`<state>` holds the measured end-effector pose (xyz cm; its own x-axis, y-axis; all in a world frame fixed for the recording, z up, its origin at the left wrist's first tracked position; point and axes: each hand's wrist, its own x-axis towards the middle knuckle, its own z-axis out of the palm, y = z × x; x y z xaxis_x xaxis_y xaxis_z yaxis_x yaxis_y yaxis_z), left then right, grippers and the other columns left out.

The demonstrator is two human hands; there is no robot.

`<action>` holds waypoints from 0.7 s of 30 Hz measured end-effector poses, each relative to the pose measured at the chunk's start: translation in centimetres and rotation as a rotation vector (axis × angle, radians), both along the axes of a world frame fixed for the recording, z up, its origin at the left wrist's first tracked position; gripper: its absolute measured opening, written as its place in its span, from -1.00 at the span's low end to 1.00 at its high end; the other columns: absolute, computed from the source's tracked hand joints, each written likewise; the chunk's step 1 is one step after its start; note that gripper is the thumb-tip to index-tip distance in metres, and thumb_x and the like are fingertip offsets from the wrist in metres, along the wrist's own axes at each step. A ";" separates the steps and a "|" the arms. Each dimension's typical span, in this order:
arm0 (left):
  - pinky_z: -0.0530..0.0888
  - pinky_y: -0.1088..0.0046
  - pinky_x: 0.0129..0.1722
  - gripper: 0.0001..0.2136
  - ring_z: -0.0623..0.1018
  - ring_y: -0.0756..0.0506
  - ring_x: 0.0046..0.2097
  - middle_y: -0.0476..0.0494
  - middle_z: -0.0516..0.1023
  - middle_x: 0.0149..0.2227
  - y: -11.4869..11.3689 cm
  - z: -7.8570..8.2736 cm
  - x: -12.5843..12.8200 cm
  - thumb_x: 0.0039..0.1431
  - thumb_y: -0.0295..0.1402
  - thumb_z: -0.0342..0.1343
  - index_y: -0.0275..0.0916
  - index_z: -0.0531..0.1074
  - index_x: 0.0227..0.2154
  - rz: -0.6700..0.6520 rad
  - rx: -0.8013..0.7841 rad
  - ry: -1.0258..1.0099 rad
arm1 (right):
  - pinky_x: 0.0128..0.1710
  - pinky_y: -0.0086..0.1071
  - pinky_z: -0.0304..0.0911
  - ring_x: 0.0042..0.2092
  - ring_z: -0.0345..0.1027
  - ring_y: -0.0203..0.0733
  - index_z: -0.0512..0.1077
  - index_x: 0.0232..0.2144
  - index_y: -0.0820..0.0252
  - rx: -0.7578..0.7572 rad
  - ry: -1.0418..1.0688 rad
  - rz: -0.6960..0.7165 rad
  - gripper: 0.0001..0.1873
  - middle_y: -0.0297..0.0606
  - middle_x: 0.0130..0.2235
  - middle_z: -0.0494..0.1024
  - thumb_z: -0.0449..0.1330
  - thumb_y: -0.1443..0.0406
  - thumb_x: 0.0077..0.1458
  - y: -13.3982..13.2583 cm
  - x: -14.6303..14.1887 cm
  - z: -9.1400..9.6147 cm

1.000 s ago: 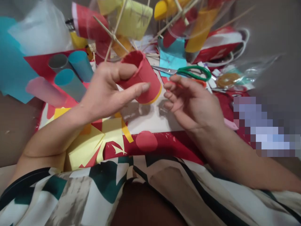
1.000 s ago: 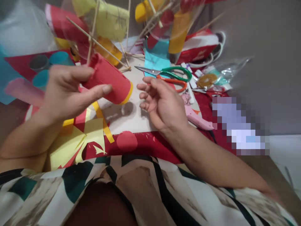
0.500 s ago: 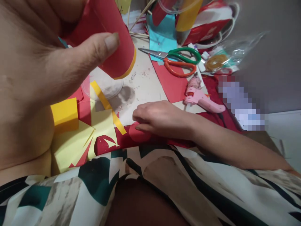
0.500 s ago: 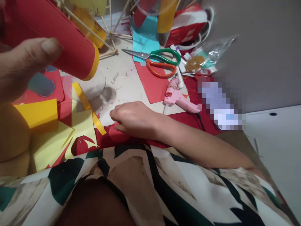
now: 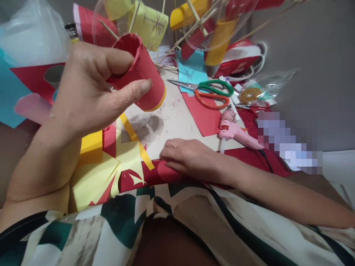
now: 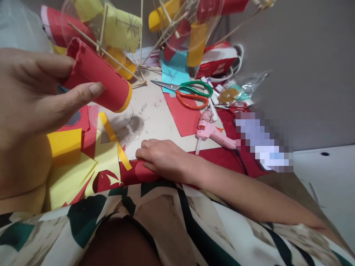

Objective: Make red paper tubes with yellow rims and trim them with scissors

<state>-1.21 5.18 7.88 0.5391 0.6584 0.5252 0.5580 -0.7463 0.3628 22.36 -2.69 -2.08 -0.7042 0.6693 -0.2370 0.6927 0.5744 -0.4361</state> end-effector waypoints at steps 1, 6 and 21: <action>0.17 0.43 -0.46 -0.55 0.05 0.04 -0.44 0.03 -0.04 -0.49 0.1 0.0 0.0 0.24 -0.11 0.20 -0.17 0.18 -0.65 -0.001 0.000 -0.014 | -0.26 -0.33 0.09 -0.16 0.34 -0.16 0.45 -0.29 0.20 -0.011 -0.013 0.026 -0.77 -0.18 -0.18 0.50 0.02 0.33 0.37 -0.1 -0.1 -0.1; 0.04 0.39 -0.48 -0.54 0.03 0.04 -0.44 0.04 -0.03 -0.51 0.6 -0.1 0.0 0.23 -0.19 0.21 -0.17 0.12 -0.65 -0.043 -0.030 -0.050 | -0.24 -0.32 0.11 -0.19 0.30 -0.17 0.38 -0.33 0.21 -0.032 -0.011 0.017 -0.71 -0.17 -0.21 0.49 -0.07 0.32 0.41 -0.5 -0.5 -0.1; 0.27 0.38 -0.48 -0.54 0.02 0.01 -0.47 0.08 -0.01 -0.58 2.1 -1.1 0.0 0.17 -0.29 0.28 -0.10 0.13 -0.69 -0.007 0.026 -0.033 | -0.15 -0.29 0.23 -0.10 0.38 -0.12 0.51 -0.12 0.20 -0.062 0.059 0.185 -0.84 -0.14 -0.09 0.52 0.17 0.28 0.33 0.5 -0.2 0.8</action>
<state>-1.24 7.33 6.76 0.5262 0.6406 0.5592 0.5407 -0.7596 0.3614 22.17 -2.20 -1.25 -0.8279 0.5123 -0.2284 0.5498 0.6606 -0.5112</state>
